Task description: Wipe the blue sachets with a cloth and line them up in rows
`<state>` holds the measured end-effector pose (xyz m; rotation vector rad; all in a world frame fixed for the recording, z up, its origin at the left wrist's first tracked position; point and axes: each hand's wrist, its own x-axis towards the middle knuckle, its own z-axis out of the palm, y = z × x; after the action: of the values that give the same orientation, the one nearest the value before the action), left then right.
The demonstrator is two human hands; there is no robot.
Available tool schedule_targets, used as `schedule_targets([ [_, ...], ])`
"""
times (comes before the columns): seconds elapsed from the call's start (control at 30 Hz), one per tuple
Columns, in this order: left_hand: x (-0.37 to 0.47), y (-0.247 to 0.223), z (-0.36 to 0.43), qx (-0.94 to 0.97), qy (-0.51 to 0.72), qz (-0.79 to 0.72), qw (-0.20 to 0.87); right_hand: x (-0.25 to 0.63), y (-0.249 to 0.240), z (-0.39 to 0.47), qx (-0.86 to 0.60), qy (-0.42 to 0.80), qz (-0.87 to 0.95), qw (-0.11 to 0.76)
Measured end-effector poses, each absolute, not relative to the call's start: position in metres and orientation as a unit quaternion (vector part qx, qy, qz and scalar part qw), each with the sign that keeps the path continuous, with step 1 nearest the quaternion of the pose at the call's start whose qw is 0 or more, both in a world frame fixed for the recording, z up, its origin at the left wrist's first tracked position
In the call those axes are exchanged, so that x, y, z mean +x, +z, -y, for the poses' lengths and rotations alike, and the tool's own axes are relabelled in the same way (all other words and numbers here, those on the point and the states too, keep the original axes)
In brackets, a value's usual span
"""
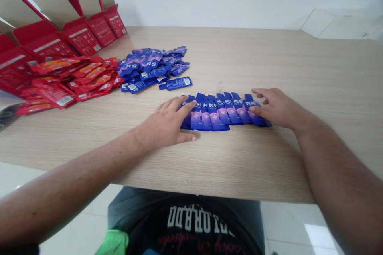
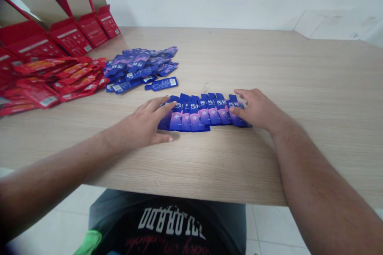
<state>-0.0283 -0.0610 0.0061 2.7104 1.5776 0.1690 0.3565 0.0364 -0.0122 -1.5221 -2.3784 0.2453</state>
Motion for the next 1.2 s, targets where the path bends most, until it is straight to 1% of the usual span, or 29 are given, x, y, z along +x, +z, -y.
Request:
schedule_targets([
  [0.07,-0.018,0.002,0.057,0.876,0.049,-0.479,0.003,0.352,-0.011,-0.032,-0.493,0.061,0.851,0.168],
  [0.17,-0.009,-0.004,0.051,0.882,0.046,-0.469,0.005,0.344,-0.014,-0.029,-0.453,0.076,0.872,0.167],
  [0.3,-0.004,-0.012,0.047,0.881,0.058,-0.469,-0.004,0.331,-0.025,-0.028,-0.433,0.100,0.880,0.168],
  [0.53,0.003,-0.013,0.044,0.874,0.072,-0.480,0.005,0.319,-0.032,-0.023,-0.433,0.067,0.879,0.189],
  [0.9,0.017,-0.013,0.036,0.873,0.093,-0.479,0.015,0.302,-0.028,-0.005,-0.407,0.000,0.907,0.109],
  [1.0,0.019,-0.013,0.035,0.872,0.094,-0.480,0.018,0.299,-0.031,-0.003,-0.410,-0.011,0.906,0.108],
  [1.2,0.017,-0.008,0.027,0.879,0.071,-0.465,0.073,0.292,-0.035,0.001,-0.414,-0.010,0.901,0.129],
])
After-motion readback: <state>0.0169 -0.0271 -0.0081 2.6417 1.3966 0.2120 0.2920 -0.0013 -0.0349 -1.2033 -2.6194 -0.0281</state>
